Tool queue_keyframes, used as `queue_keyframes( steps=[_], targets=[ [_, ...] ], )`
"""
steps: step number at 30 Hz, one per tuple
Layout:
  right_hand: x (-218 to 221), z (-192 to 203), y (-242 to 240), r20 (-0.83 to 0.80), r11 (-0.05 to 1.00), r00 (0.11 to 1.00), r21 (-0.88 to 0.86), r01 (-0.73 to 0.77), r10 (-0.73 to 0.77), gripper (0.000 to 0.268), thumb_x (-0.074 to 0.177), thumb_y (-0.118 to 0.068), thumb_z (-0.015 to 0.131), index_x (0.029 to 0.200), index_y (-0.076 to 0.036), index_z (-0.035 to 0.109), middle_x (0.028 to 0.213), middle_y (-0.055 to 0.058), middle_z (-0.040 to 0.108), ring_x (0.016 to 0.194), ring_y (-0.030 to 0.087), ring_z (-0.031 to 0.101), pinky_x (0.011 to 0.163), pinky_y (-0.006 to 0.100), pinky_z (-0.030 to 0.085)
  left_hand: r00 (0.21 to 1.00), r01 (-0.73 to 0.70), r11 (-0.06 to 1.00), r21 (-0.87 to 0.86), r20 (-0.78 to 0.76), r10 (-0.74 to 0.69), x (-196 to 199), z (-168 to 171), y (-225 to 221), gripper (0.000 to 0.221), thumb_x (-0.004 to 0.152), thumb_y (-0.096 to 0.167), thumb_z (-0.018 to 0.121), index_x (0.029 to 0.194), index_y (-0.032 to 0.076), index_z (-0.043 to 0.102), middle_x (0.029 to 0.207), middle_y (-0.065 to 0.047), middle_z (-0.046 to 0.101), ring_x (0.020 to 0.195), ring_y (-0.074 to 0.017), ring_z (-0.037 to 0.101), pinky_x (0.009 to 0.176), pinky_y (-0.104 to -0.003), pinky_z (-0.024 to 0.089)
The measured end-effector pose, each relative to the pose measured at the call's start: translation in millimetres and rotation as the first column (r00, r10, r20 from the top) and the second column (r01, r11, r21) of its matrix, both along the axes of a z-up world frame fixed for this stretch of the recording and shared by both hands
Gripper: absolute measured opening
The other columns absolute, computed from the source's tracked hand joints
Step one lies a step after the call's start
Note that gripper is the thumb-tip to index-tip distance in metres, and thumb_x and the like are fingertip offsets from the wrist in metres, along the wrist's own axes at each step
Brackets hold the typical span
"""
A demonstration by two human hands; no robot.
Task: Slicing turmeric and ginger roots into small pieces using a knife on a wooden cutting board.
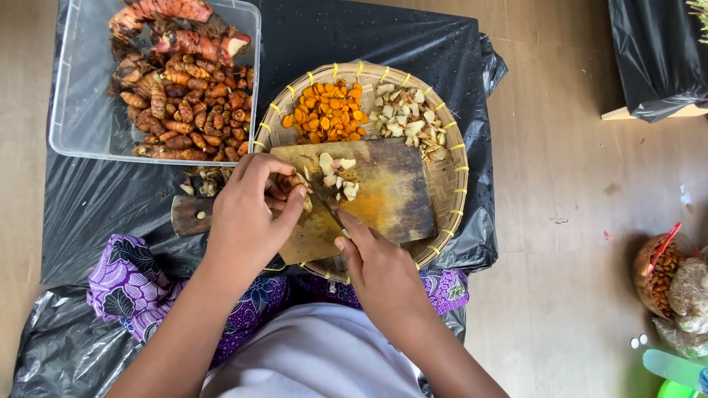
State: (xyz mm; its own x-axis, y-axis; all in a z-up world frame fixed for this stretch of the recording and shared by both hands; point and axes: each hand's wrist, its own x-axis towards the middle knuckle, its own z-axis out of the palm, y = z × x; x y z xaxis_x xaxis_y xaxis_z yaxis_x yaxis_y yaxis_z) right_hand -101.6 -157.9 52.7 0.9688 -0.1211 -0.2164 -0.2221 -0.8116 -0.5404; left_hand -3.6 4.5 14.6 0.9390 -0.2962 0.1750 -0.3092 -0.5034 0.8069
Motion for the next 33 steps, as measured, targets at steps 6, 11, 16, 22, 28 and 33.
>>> queue_keyframes(
  steps=[6, 11, 16, 22, 28, 33],
  targets=[
    [-6.3, -18.0, 7.0, 0.067, 0.998, 0.997, -0.061, -0.035, 0.039, 0.033, 0.099, -0.016, 0.056, 0.128, 0.000, 0.053, 0.087, 0.022, 0.074, 0.061, 0.039, 0.072, 0.052, 0.049, 0.056, 0.987, 0.057, 0.998, -0.019, -0.150, -0.060, -4.3, 13.4, 2.5, 0.040, 0.083, 0.001, 0.073, 0.121, 0.002, 0.059, 0.115, -0.011, 0.060, 0.081, -0.0161, 0.072, 0.074, -0.028, 0.062],
    [-2.2, -24.6, 15.0, -0.028, 0.993, 0.998, -0.095, -0.064, 0.062, 0.018, 0.102, -0.014, 0.053, 0.113, -0.001, 0.048, 0.070, 0.018, 0.067, 0.046, 0.033, 0.067, 0.043, 0.045, 0.055, 0.993, 0.053, 0.999, -0.006, -0.103, -0.054, -5.6, 8.8, 4.7, 0.036, 0.081, -0.004, 0.076, 0.114, 0.000, 0.061, 0.112, -0.010, 0.063, 0.077, -0.0179, 0.069, 0.071, -0.030, 0.060],
    [3.6, -28.4, 17.4, -0.052, 0.978, 0.991, -0.165, -0.130, 0.123, 0.013, 0.100, -0.011, 0.055, 0.106, -0.001, 0.047, 0.063, 0.015, 0.067, 0.042, 0.027, 0.068, 0.039, 0.038, 0.054, 0.994, 0.046, 0.999, -0.007, -0.104, -0.047, -4.6, 7.5, 4.8, 0.035, 0.079, -0.005, 0.077, 0.111, 0.001, 0.064, 0.109, -0.009, 0.066, 0.075, -0.0182, 0.068, 0.069, -0.031, 0.057],
    [29.5, -42.4, 24.2, -0.231, 0.940, 0.967, -0.293, -0.172, 0.105, 0.017, 0.106, -0.019, 0.048, 0.110, -0.003, 0.045, 0.074, 0.014, 0.069, 0.058, 0.033, 0.073, 0.050, 0.044, 0.059, 0.993, 0.021, 1.000, -0.010, -0.115, -0.022, -6.5, 4.7, 5.0, 0.035, 0.079, -0.003, 0.077, 0.111, 0.003, 0.064, 0.113, -0.008, 0.068, 0.075, -0.0199, 0.068, 0.069, -0.032, 0.057],
    [48.9, -44.9, 16.1, -0.407, 0.951, 0.904, -0.207, -0.228, 0.129, 0.045, 0.102, -0.005, 0.038, 0.145, 0.008, 0.040, 0.088, 0.025, 0.071, 0.079, 0.039, 0.075, 0.060, 0.052, 0.064, 0.998, 0.017, 0.999, 0.042, -0.060, -0.015, -0.7, -5.8, 3.0, 0.034, 0.085, 0.021, 0.086, 0.114, 0.010, 0.073, 0.089, -0.011, 0.066, 0.080, -0.0386, 0.074, 0.065, -0.047, 0.064],
    [23.8, -29.3, 2.2, -0.294, 0.930, 0.941, -0.271, -0.247, 0.164, 0.036, 0.112, -0.024, 0.029, 0.119, 0.002, 0.053, 0.066, 0.015, 0.066, 0.061, 0.033, 0.074, 0.051, 0.044, 0.062, 0.988, 0.060, 0.994, -0.096, -0.139, -0.073, -0.3, 3.6, 5.7, 0.033, 0.086, 0.002, 0.077, 0.117, 0.001, 0.068, 0.103, -0.020, 0.066, 0.084, -0.0396, 0.074, 0.071, -0.040, 0.066]
  ],
)
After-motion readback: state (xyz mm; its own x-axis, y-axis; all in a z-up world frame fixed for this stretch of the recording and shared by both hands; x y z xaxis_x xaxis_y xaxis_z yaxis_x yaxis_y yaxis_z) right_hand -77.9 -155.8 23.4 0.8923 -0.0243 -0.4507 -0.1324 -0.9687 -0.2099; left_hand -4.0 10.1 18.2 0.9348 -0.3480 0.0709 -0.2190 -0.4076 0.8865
